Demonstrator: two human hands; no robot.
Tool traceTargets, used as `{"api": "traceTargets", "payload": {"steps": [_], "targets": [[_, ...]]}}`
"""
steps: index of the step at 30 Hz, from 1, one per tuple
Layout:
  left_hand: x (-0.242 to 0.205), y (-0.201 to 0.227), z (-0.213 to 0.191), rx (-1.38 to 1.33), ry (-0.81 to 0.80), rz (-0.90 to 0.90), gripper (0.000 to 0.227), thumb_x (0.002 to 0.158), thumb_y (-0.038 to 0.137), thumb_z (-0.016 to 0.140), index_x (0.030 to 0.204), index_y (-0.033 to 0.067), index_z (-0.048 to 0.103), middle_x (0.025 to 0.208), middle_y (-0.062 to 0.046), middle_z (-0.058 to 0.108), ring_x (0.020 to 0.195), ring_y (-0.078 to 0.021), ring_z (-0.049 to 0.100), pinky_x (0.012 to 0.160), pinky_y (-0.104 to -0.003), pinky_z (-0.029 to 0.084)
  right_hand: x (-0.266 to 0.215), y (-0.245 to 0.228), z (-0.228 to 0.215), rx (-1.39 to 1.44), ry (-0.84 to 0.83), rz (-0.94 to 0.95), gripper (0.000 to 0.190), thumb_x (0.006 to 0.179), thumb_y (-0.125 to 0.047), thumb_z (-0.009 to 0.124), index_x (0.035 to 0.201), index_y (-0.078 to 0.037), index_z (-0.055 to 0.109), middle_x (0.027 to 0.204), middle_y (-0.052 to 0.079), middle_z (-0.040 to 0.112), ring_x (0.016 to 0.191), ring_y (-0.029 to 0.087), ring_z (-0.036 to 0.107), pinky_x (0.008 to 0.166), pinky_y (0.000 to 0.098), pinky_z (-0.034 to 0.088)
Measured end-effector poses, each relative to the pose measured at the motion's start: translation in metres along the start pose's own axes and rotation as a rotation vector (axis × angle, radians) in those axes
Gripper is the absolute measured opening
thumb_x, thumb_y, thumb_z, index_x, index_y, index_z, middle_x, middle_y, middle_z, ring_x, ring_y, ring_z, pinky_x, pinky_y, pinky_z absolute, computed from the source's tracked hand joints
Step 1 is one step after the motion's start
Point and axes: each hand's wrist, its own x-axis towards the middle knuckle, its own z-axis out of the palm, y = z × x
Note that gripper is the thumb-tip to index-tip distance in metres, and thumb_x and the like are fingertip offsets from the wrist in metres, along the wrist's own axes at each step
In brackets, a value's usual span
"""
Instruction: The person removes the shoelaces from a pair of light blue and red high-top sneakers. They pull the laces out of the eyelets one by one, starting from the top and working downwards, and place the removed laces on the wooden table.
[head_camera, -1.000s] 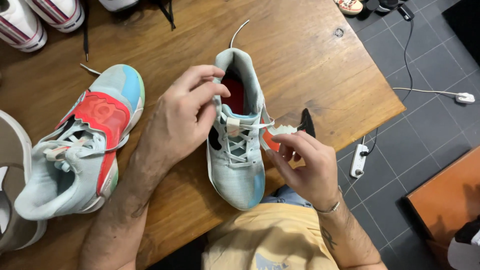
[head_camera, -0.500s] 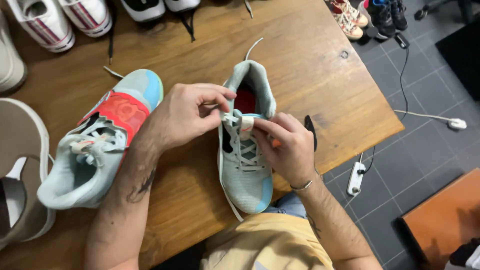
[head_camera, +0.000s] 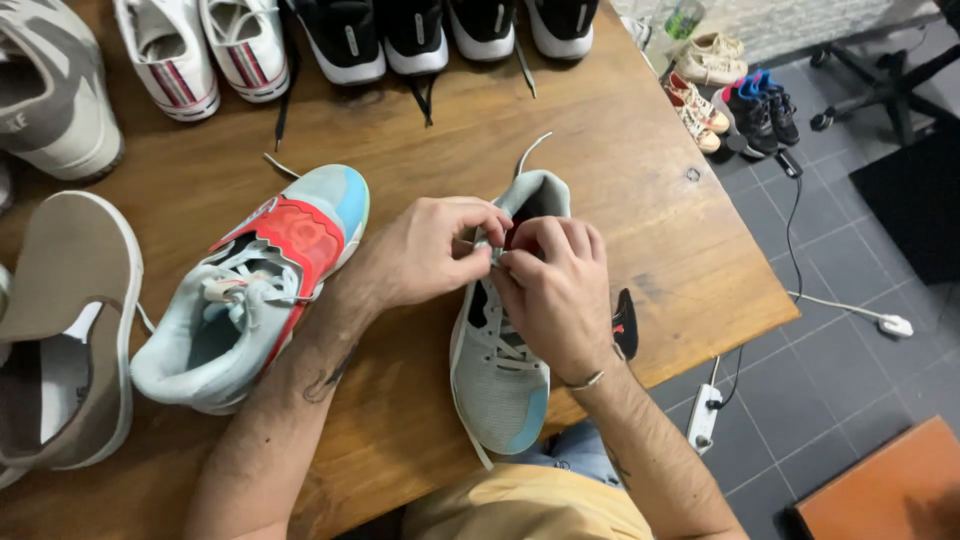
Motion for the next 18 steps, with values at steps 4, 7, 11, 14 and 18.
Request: {"api": "traceTargets", "payload": {"steps": [4, 7, 11, 14, 18], "targets": [[0.003, -0.008, 0.007, 0.168, -0.004, 0.050, 0.013, 0.082, 0.019, 0.068, 0.095, 0.0152, 0.065, 0.112, -0.006, 0.073, 0.107, -0.0281, 0.071, 0.083, -0.040, 0.061, -0.011, 0.014, 0.003, 0.290, -0.001, 0.018, 0.008, 0.086, -0.010, 0.076, 0.087, -0.009, 0.069, 0.101, 0.006, 0.058, 0.103, 0.030, 0.060, 0.098, 0.0468, 0.046], [0.004, -0.014, 0.012, 0.294, -0.024, 0.043, 0.015, 0.082, 0.023, 0.068, 0.093, 0.0167, 0.061, 0.107, -0.004, 0.071, 0.103, -0.0293, 0.071, 0.082, -0.042, 0.059, -0.025, 0.026, -0.002, 0.690, 0.031, 0.146, 0.008, 0.095, -0.008, 0.070, 0.088, -0.003, 0.068, 0.103, 0.010, 0.058, 0.104, 0.031, 0.060, 0.104, 0.0459, 0.044], [0.005, -0.017, 0.012, 0.381, -0.016, 0.016, 0.012, 0.083, 0.028, 0.068, 0.091, 0.0206, 0.062, 0.110, 0.001, 0.069, 0.098, -0.0306, 0.070, 0.083, -0.042, 0.058, -0.033, 0.042, -0.004, 1.163, 0.138, 0.145, 0.026, 0.094, -0.017, 0.066, 0.074, -0.003, 0.062, 0.093, 0.012, 0.052, 0.106, 0.028, 0.057, 0.120, 0.0505, 0.032], [0.003, -0.009, 0.012, 0.406, -0.027, 0.019, 0.014, 0.083, 0.028, 0.070, 0.093, 0.0206, 0.065, 0.114, 0.001, 0.069, 0.100, -0.0323, 0.070, 0.084, -0.043, 0.058, -0.025, 0.036, -0.023, 1.032, 0.037, 0.099, 0.030, 0.091, -0.014, 0.069, 0.065, -0.003, 0.057, 0.073, 0.010, 0.056, 0.082, 0.028, 0.064, 0.116, 0.0542, 0.037], [0.002, 0.000, 0.014, 0.503, -0.018, 0.021, 0.015, 0.085, 0.027, 0.073, 0.097, 0.0200, 0.067, 0.115, 0.002, 0.068, 0.099, -0.0319, 0.070, 0.084, -0.043, 0.059, -0.015, 0.023, -0.040, 0.636, -0.025, 0.026, 0.035, 0.085, -0.016, 0.080, 0.059, -0.008, 0.059, 0.046, 0.001, 0.047, 0.047, 0.023, 0.056, 0.093, 0.0505, 0.056]]}}
